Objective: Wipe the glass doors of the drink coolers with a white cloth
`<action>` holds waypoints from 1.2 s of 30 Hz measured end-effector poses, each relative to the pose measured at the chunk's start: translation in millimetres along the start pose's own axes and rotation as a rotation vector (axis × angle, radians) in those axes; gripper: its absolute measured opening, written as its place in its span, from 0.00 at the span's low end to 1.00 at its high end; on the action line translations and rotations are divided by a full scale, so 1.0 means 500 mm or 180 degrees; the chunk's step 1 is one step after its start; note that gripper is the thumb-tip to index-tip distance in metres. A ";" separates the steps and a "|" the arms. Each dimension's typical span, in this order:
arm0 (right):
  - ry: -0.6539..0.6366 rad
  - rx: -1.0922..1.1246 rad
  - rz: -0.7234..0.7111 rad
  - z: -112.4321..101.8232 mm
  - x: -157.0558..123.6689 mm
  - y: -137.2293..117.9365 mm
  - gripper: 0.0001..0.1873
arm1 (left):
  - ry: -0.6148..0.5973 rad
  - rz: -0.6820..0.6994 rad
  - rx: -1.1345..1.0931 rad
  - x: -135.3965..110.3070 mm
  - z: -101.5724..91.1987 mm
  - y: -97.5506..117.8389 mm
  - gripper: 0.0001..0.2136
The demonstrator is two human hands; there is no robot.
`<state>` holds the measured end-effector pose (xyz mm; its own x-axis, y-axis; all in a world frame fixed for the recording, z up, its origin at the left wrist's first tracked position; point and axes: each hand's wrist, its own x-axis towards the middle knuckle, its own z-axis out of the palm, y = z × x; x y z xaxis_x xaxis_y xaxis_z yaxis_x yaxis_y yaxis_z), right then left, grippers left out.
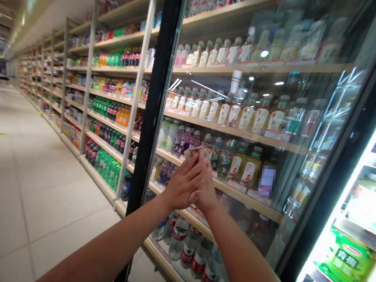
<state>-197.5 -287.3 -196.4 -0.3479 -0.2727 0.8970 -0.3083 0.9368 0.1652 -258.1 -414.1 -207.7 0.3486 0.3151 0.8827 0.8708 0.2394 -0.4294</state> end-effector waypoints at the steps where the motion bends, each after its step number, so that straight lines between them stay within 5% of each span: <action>1: 0.0011 0.0013 -0.0050 -0.010 -0.009 0.007 0.41 | -0.0126 -0.0051 0.0044 0.007 0.000 0.000 0.29; 6: 0.0489 -0.1221 -0.0111 -0.097 -0.105 0.108 0.37 | -0.0434 -0.0218 0.0774 -0.025 -0.008 0.002 0.22; 10: 0.0349 -0.2230 -0.0196 -0.122 -0.174 0.169 0.34 | -0.0493 -0.0117 0.0960 -0.055 -0.020 0.002 0.24; 17: 0.0589 -0.2361 -0.0156 -0.101 -0.192 0.162 0.35 | 0.0059 -0.0832 0.1099 0.053 -0.020 -0.064 0.25; 20: 0.0619 -0.2356 -0.0174 -0.100 -0.194 0.164 0.35 | 0.0214 -0.0886 0.0910 0.023 0.012 -0.030 0.24; 25: 0.0584 -0.2375 -0.0109 -0.092 -0.199 0.169 0.35 | -0.0421 0.0292 0.0651 -0.046 0.041 0.013 0.21; 27: 0.0534 -0.2420 -0.0061 -0.088 -0.200 0.168 0.35 | -0.0552 0.0169 0.0703 -0.017 0.022 -0.012 0.22; 32: 0.0498 -0.2424 0.0066 -0.083 -0.203 0.158 0.35 | -0.0075 -0.1044 0.0934 0.055 -0.010 -0.058 0.27; 36: 0.0619 -0.2356 0.0107 -0.080 -0.208 0.153 0.35 | -0.0131 -0.0308 0.0743 -0.006 0.016 -0.014 0.24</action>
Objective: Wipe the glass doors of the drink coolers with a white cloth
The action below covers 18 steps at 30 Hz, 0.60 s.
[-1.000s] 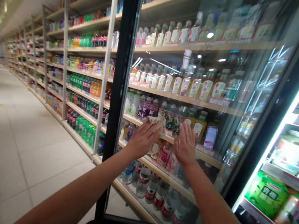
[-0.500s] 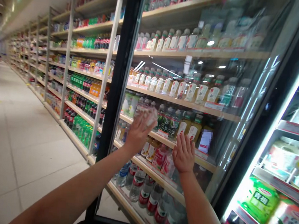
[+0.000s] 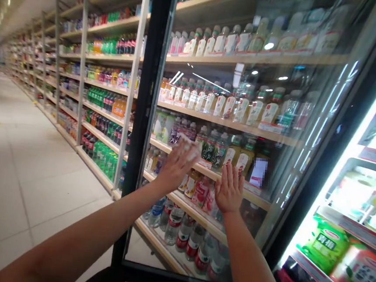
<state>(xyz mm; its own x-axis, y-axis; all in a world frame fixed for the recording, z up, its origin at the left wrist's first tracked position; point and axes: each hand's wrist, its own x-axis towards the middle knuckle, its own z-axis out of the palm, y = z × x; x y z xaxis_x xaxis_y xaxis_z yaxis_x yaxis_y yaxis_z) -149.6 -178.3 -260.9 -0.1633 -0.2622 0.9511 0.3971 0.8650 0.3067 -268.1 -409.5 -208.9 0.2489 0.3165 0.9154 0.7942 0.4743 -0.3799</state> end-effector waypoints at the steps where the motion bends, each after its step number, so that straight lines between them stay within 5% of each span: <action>1: 0.0008 -0.0001 0.0004 0.001 -0.002 0.000 0.35 | -0.0118 0.0318 -0.0068 -0.013 0.003 0.005 0.23; 4: 0.0005 -0.0046 0.0009 0.003 -0.005 -0.001 0.35 | -0.0412 0.0557 -0.0153 0.005 -0.006 -0.016 0.25; 8: 0.0002 -0.0047 0.0031 0.005 -0.008 -0.001 0.35 | -0.0118 -0.0598 0.0152 0.082 -0.026 -0.057 0.28; 10: -0.0014 -0.0019 0.0043 0.005 -0.009 -0.001 0.35 | 0.0026 -0.0789 0.0264 0.079 -0.023 -0.048 0.27; 15: 0.0093 -0.0072 -0.0034 0.004 -0.006 -0.001 0.35 | -0.0389 0.0898 0.0021 0.007 -0.003 -0.018 0.24; 16: 0.0117 -0.0093 -0.0049 0.004 -0.005 -0.002 0.35 | -0.0481 0.1078 -0.0013 0.012 -0.005 -0.028 0.25; 18: 0.0121 -0.0123 -0.0042 0.003 -0.004 -0.004 0.35 | -0.0459 0.0756 0.0043 0.047 -0.016 -0.057 0.26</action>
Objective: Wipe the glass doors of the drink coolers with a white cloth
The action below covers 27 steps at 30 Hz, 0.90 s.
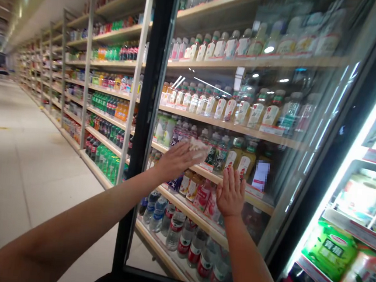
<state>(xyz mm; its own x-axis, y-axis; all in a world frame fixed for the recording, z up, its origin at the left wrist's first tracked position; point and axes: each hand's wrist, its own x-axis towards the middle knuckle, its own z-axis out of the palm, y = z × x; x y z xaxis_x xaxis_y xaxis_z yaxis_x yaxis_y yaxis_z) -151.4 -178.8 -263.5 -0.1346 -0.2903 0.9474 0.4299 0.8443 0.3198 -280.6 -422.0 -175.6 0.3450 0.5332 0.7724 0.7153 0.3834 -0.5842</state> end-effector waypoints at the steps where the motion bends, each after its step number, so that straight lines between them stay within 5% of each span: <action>1: -0.0014 -0.0006 0.0018 0.000 0.000 -0.001 0.35 | 0.0106 -0.0387 0.0048 0.018 -0.009 -0.020 0.27; 3: -0.0047 0.0003 0.0045 -0.001 0.000 -0.002 0.35 | 0.0348 -0.1170 0.0136 0.048 -0.022 -0.045 0.27; 5: -0.0073 0.0037 0.0056 0.000 -0.002 -0.001 0.36 | 0.0471 -0.1470 0.0183 0.050 -0.022 -0.039 0.26; 7: -0.0078 0.0095 0.0066 0.001 -0.004 0.000 0.36 | 0.0284 -0.0896 0.0118 0.026 -0.012 -0.013 0.24; 9: -0.0096 0.0139 0.0091 0.002 -0.005 0.000 0.36 | -0.0110 0.0172 -0.0032 0.000 -0.004 0.004 0.22; 11: -0.0093 0.0143 0.0108 0.003 -0.006 0.000 0.36 | -0.0332 0.0712 -0.0099 -0.003 -0.007 -0.007 0.24; 13: -0.0095 0.0120 0.0117 0.003 -0.006 -0.001 0.36 | -0.0168 0.0185 -0.0012 0.022 -0.021 -0.041 0.26; 16: -0.0108 0.0145 0.0111 0.002 -0.005 -0.001 0.36 | 0.0363 -0.1267 0.0136 0.064 -0.035 -0.076 0.26; 18: -0.0097 0.0174 0.0102 0.001 -0.005 -0.001 0.36 | 0.0505 -0.1536 0.0129 0.065 -0.030 -0.063 0.24; 19: -0.0077 0.0172 0.0093 0.001 -0.005 0.000 0.36 | 0.0441 -0.1302 0.0064 0.056 -0.024 -0.047 0.23; 22: -0.0027 0.0111 0.0050 0.003 -0.005 0.001 0.36 | -0.0269 0.0369 -0.0331 0.025 -0.013 -0.013 0.22; 24: -0.0040 0.0084 0.0027 0.004 -0.005 0.002 0.36 | -0.0711 0.1001 -0.0445 0.031 -0.020 -0.028 0.23; 27: -0.0077 0.0105 0.0044 0.003 -0.004 0.000 0.36 | -0.0522 0.0187 -0.0203 0.080 -0.043 -0.091 0.25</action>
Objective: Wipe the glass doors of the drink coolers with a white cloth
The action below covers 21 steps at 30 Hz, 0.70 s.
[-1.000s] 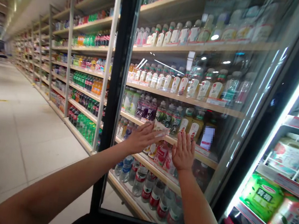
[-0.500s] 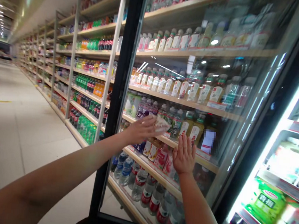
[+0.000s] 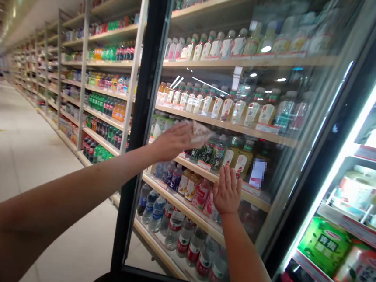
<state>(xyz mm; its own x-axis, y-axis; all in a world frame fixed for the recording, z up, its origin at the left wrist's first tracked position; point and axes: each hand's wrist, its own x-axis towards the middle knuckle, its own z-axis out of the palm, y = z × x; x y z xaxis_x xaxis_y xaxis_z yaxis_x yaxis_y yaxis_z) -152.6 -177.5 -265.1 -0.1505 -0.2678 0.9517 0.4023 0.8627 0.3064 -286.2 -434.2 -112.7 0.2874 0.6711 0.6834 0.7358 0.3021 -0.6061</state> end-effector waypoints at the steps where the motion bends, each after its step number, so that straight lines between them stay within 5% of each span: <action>1: -0.0001 0.0005 0.0011 -0.001 0.000 0.000 0.36 | 0.0273 -0.0469 0.0062 0.013 -0.009 -0.017 0.25; 3: -0.0010 0.0006 0.0018 -0.003 0.001 -0.001 0.36 | 0.0742 -0.1240 0.0157 0.023 -0.012 -0.027 0.24; 5: -0.0026 0.0020 0.0014 -0.005 0.002 0.000 0.35 | 0.0851 -0.1330 0.0171 0.007 0.003 -0.003 0.24; 9: -0.0016 0.0089 0.0010 -0.007 0.004 0.001 0.34 | -0.0121 0.0405 0.0035 -0.035 0.022 0.045 0.25; 11: 0.0016 0.0086 0.0011 -0.007 0.005 0.001 0.34 | -0.0363 0.0660 0.0102 -0.022 0.008 0.028 0.26; 15: 0.0051 0.0074 0.0001 -0.008 0.006 0.001 0.34 | 0.0277 -0.0769 0.0384 0.036 -0.026 -0.018 0.28; 17: 0.0051 0.0081 0.0000 -0.009 0.007 0.001 0.34 | 0.0487 -0.1084 0.0419 0.043 -0.021 -0.011 0.26; 21: 0.0063 0.0074 -0.0003 -0.009 0.006 0.001 0.34 | -0.0051 0.0262 0.0314 0.019 0.004 0.015 0.23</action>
<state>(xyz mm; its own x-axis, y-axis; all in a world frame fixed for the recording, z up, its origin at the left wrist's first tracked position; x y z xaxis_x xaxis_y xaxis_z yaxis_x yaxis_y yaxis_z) -148.8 -179.9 -261.9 -0.1328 -0.2767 0.9517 0.3812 0.8721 0.3068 -279.3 -424.0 -111.5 0.3339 0.7069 0.6236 0.6460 0.3102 -0.6975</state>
